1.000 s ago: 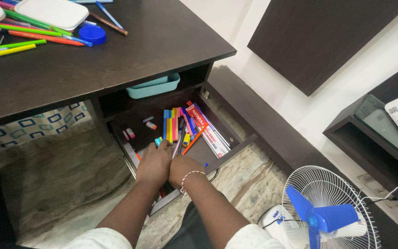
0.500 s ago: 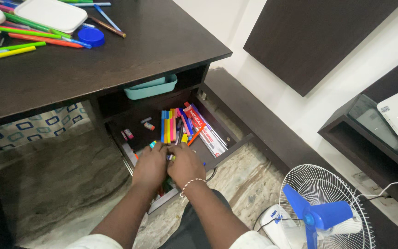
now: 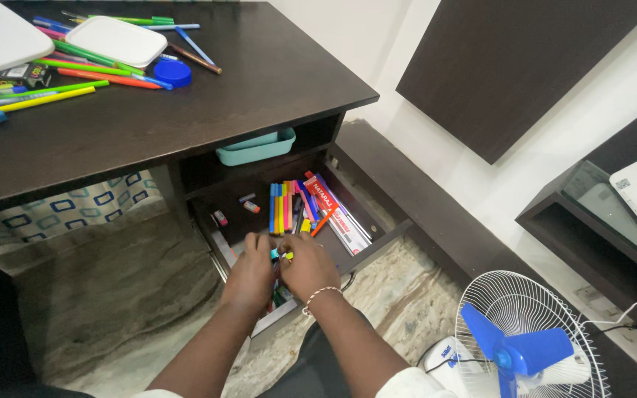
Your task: The person organizes stationery items by moving them from a drawer onto a desk. They handle various pens, markers, erasers, and a pencil sharpener, placing them in a pile on the desk surface.
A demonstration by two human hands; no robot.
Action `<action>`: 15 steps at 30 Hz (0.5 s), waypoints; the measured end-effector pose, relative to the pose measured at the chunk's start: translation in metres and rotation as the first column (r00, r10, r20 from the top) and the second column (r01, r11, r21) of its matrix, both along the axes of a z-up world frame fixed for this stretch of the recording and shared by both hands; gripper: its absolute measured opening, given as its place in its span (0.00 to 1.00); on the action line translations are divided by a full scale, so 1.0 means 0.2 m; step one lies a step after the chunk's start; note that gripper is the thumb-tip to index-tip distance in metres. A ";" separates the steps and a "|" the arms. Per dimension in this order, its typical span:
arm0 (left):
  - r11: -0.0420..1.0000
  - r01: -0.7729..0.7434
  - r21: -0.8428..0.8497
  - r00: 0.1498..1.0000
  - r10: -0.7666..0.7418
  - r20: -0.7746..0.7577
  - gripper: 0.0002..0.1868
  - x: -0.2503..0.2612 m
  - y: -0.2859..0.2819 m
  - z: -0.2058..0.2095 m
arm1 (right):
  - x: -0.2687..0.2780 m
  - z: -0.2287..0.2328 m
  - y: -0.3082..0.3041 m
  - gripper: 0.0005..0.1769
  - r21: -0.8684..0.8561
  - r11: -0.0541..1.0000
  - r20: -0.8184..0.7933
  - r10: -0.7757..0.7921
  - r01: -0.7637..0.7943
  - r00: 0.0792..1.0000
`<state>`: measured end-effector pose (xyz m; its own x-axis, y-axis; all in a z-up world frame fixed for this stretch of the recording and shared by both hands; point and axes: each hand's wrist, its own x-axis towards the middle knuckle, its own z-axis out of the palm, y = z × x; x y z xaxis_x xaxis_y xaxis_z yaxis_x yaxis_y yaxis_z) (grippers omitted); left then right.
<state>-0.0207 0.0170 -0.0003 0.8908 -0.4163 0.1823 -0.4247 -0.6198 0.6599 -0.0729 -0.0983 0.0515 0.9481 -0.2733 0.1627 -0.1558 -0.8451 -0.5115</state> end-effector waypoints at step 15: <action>0.939 0.090 -0.332 0.996 -0.082 0.037 0.13 -0.06 0.15 0.11 | -0.05 0.02 0.03 0.18 -0.019 0.997 0.135 0.083 -0.081 0.987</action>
<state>-0.0334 0.0473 0.0213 0.8484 -0.4029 0.3432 -0.4836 -0.3266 0.8121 -0.0832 -0.0919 0.0546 0.9360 -0.1923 0.2949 -0.0154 -0.8592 -0.5114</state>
